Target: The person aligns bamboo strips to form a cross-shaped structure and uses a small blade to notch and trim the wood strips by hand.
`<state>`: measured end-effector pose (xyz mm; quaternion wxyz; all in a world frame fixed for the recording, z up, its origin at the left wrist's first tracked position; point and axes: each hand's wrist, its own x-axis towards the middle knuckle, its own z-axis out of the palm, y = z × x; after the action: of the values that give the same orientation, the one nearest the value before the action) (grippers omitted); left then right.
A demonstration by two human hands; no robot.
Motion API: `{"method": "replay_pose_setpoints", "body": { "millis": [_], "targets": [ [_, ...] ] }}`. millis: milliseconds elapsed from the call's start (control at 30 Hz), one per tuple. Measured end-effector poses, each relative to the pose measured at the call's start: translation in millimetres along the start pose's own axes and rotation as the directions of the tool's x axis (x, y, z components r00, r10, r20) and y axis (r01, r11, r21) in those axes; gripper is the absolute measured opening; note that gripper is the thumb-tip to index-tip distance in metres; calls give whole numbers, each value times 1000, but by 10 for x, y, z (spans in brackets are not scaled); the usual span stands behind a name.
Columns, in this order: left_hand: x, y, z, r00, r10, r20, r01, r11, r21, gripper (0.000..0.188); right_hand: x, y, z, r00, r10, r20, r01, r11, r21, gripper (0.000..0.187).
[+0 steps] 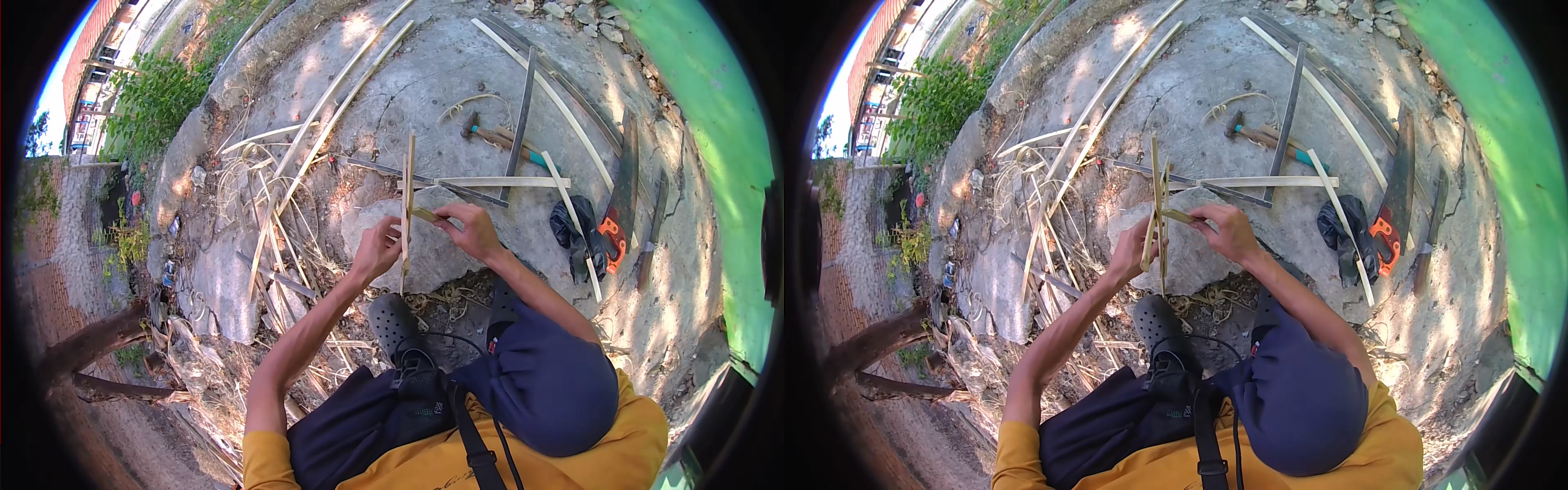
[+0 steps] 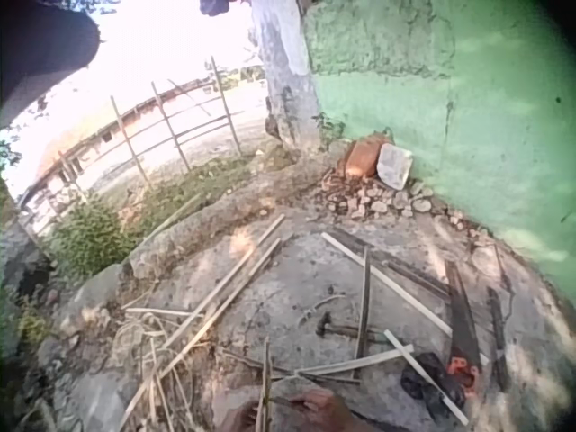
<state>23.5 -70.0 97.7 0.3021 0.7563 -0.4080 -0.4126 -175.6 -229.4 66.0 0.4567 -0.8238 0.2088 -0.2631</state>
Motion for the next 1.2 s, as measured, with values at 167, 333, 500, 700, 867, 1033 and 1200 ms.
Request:
{"method": "replay_pose_setpoints", "body": {
  "millis": [167,333,500,700,867,1033,1200],
  "targets": [
    [-8,50,-1,999,-38,20,38,999,-8,39,-114,181,86,993,64,103,-60,997,-42,17],
    [-20,-140,-58,1000,-14,7,14,1000,11,39,-41,291,237,970,45,238,-29,997,-72,20],
    [-13,-325,21,997,40,-61,-46,994,-100,41,14,301,262,960,61,272,-50,998,-47,29],
    [-2,-541,-29,999,-49,24,51,989,-140,51,-84,88,246,976,-19,218,31,998,-51,35],
    [-19,-425,-56,999,-43,21,46,987,-155,49,-157,201,289,981,-27,191,49,993,-109,39],
    [-88,-110,-114,997,-81,4,81,980,-184,44,-249,244,275,988,19,151,-7,997,-81,39],
    [-104,-134,-147,992,-122,7,122,978,-171,43,-235,175,294,991,32,130,-21,996,-85,39]
  ]
}}
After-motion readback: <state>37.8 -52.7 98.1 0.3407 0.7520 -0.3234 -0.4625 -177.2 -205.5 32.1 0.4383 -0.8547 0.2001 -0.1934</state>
